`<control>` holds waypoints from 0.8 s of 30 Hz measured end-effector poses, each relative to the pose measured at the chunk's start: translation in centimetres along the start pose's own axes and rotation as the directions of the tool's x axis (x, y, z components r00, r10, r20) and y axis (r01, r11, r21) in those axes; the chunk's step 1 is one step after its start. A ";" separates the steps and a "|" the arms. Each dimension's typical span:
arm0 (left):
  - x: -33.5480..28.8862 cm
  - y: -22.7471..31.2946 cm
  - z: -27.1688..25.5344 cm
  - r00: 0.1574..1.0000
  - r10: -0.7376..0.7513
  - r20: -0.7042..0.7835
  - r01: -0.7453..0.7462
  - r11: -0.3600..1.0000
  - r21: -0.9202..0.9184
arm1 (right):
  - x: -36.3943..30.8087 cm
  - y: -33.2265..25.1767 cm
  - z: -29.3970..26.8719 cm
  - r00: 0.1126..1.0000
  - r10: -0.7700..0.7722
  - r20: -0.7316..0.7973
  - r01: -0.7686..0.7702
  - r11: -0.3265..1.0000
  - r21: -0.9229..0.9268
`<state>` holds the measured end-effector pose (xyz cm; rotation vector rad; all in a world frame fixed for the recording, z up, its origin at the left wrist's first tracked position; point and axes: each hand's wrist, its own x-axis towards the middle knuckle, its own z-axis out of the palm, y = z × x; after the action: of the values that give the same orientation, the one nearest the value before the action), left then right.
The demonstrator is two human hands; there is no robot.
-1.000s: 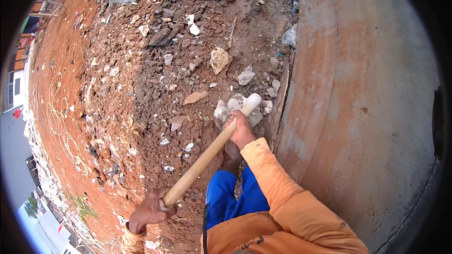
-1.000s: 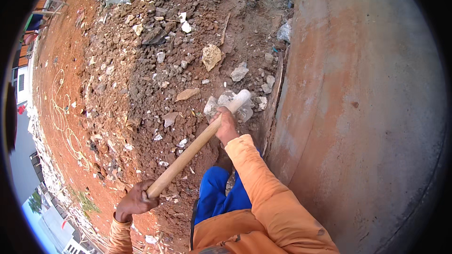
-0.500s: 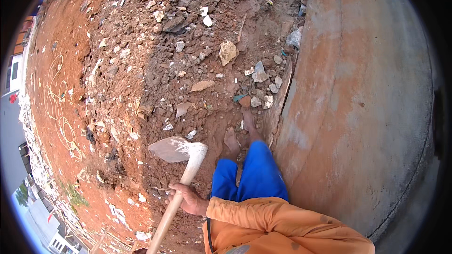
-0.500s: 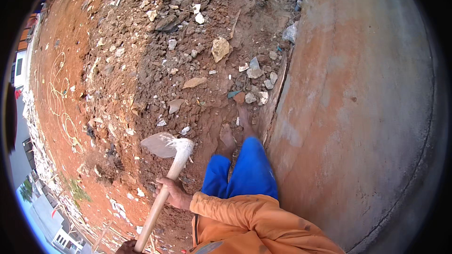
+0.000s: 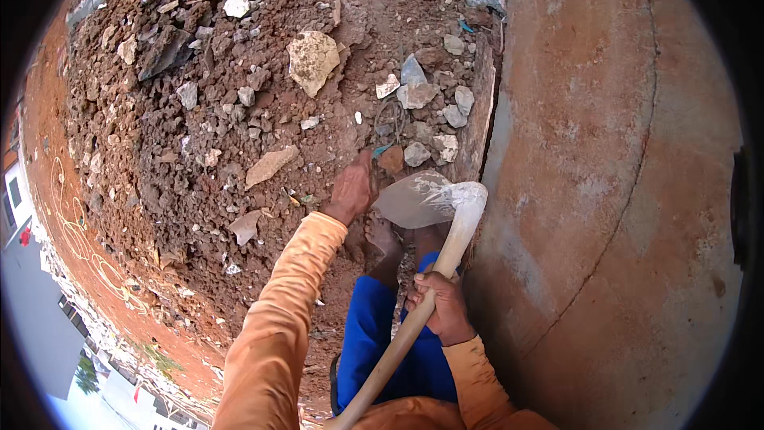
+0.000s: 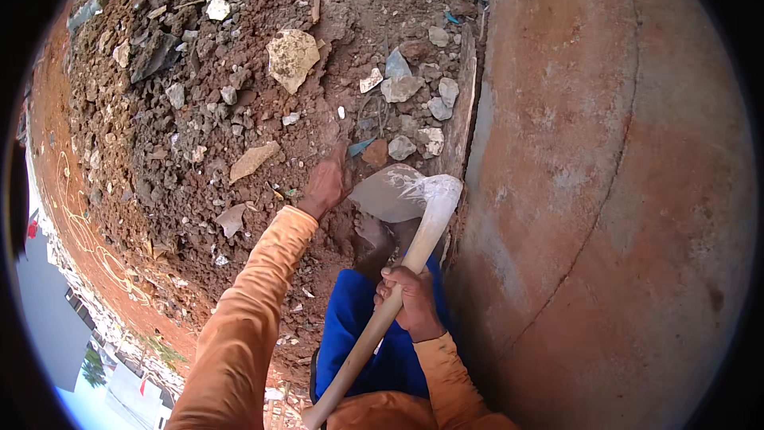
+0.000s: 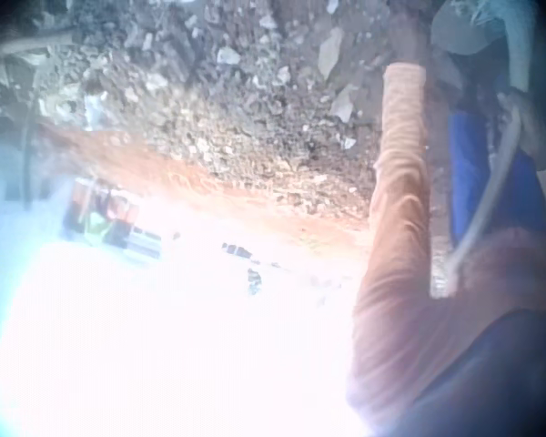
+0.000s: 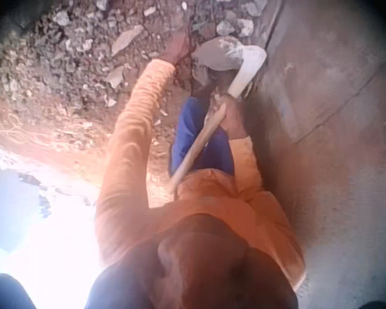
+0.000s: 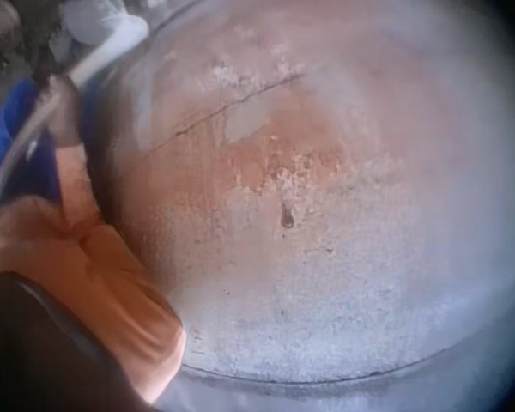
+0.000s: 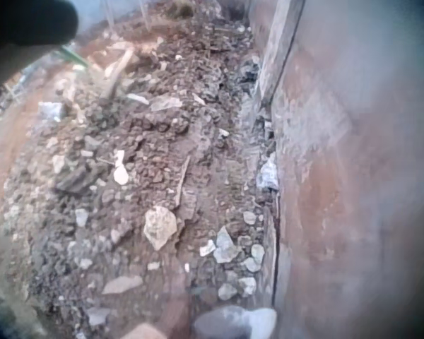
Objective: The person digs and breaks up soil and rocky debris along the base of a concrete structure using a hoe.
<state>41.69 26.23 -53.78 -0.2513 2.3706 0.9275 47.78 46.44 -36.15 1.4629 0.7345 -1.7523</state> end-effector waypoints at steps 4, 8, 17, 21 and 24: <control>8.4 -5.1 8.2 0.998 -0.067 0.007 0.063 0.967 0.247 | 2.3 -0.4 0.0 0.999 0.017 0.036 -0.017 1.000 0.013; 11.4 -5.6 12.0 0.989 -0.146 0.011 0.140 0.967 0.211 | 3.1 -1.1 -1.1 0.999 0.001 -0.041 -0.001 1.000 0.006; 9.6 -7.4 8.9 0.999 -0.047 -0.023 0.051 0.957 0.286 | 4.0 0.6 -1.1 0.995 0.002 -0.095 0.002 0.999 0.036; 3.5 -3.7 -1.9 0.929 -0.041 -0.369 0.040 0.999 -0.012 | 3.3 1.5 -1.8 0.992 0.008 -0.127 -0.006 1.000 0.019; -4.2 -3.2 -20.1 0.499 -0.360 -0.788 -0.036 0.900 -0.433 | 3.1 2.3 -2.2 0.995 0.029 -0.098 -0.030 1.000 -0.008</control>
<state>37.33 10.28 -41.27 -1.3989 2.8821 1.4137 50.63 46.34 -39.58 1.5546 0.7666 -1.6619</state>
